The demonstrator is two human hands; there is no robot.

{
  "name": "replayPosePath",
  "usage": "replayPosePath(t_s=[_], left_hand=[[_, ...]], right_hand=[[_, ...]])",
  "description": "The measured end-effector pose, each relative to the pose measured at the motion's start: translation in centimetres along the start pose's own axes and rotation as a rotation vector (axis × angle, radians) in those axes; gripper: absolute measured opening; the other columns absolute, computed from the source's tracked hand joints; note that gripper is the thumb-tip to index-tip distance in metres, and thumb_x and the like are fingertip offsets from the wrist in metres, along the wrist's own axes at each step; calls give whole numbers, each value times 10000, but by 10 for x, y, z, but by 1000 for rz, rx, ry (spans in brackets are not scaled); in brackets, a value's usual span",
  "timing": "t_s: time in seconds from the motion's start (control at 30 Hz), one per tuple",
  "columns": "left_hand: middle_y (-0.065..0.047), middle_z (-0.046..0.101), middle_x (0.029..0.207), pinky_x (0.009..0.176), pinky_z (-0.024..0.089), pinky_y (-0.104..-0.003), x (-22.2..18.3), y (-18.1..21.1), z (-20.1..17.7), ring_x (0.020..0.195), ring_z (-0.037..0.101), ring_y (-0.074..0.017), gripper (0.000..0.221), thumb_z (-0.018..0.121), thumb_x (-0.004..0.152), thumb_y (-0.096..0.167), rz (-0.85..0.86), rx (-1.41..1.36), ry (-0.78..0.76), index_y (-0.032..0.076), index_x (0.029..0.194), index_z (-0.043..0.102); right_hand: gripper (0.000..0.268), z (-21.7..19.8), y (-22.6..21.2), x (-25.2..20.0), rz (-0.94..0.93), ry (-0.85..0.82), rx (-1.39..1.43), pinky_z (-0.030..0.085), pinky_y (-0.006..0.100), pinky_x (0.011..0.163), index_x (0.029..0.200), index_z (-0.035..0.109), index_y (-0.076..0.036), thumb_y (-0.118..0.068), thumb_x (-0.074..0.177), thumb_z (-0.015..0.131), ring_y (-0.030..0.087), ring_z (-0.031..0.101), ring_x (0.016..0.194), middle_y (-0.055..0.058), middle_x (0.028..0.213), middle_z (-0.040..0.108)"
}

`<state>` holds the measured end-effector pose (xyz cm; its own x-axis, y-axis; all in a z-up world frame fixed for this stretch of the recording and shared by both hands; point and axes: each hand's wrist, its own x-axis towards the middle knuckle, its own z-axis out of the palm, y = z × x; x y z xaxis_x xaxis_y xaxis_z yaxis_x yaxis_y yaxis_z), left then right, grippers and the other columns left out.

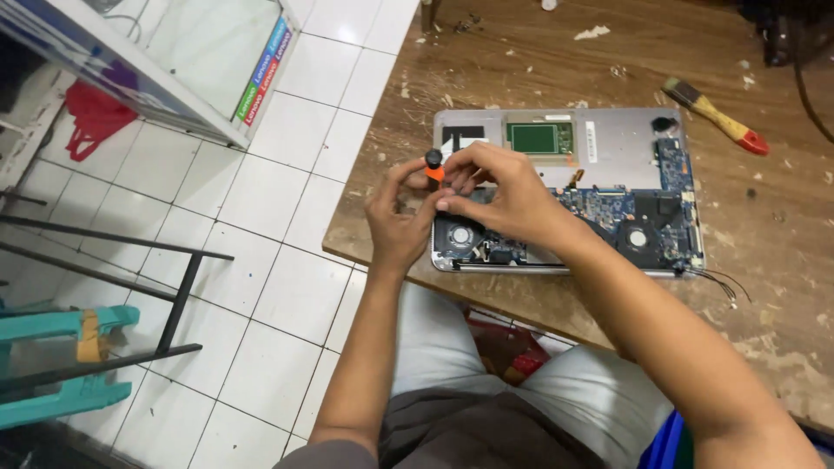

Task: The person uses a screwdriver to remove screws from the bottom case of a disassembled laptop. They then use a brush to clean dust from the cooling fan and surrounding components.

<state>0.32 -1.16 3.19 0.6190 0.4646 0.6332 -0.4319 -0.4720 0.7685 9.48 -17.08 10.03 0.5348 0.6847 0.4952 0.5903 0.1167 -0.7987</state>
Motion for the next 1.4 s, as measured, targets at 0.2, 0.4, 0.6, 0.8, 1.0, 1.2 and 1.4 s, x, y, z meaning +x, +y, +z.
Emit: replayPosePath(t_s=[0.2, 0.4, 0.6, 0.8, 1.0, 1.2, 1.4], left_hand=[[-45, 814, 922, 872, 639, -365, -9, -8, 0, 887, 795, -199, 546, 931, 875, 72, -37, -77, -5, 121, 1378, 726], [-118, 800, 963, 913, 657, -452, -12, -17, -2, 914, 766, -280, 651, 908, 806, -10, 14, -101, -47, 63, 1419, 705], [-153, 663, 1528, 1204, 505, -478, 4, 0, -3, 1440, 607, -315, 556, 610, 1040, 234, 263, -109, -39, 109, 1579, 560], [-71, 801, 1346, 1234, 454, -487, 30, -14, 4, 1394, 676, -339, 258, 600, 1144, 305, 368, -108, -131, 177, 1310, 751], [-94, 837, 1209, 1125, 534, -458, 32, -3, 7, 1220, 765, -316, 154, 823, 1007, 251, 343, -152, -56, 166, 1135, 815], [-105, 865, 989, 1029, 559, -460, 39, -7, 9, 1096, 813, -350, 268, 944, 882, 173, 354, -228, 1, 89, 1032, 738], [-158, 848, 1080, 1033, 576, -501, 39, 6, 2, 1169, 778, -418, 157, 648, 1113, 180, 343, -314, -66, 33, 1149, 690]], right_hand=[[266, 20, 50, 5, -126, 89, 38, 602, 326, 749, 1001, 743, -43, -191, 926, 950, 195, 704, 792, 58, 876, 679], [288, 25, 60, -4, -113, 97, 126, 601, 358, 804, 981, 738, -15, -169, 900, 967, 214, 699, 824, 101, 904, 691], [238, 30, 62, -7, -85, 102, 160, 619, 374, 796, 1044, 750, 34, -121, 951, 904, 223, 705, 861, 122, 939, 683], [236, 36, 59, -5, -98, 124, 105, 623, 364, 765, 1071, 716, 44, -80, 979, 895, 237, 702, 883, 129, 947, 648], [310, 31, 77, -7, -135, 115, 19, 550, 387, 671, 893, 696, -15, -97, 856, 993, 269, 671, 735, 104, 790, 630], [91, 22, 37, 4, -78, -41, 91, 585, 450, 762, 985, 762, 22, -57, 1021, 787, 365, 746, 804, 188, 876, 764], [61, 25, 63, -8, -21, -82, 102, 605, 438, 738, 1029, 783, -1, -48, 995, 803, 357, 764, 810, 168, 896, 770]])
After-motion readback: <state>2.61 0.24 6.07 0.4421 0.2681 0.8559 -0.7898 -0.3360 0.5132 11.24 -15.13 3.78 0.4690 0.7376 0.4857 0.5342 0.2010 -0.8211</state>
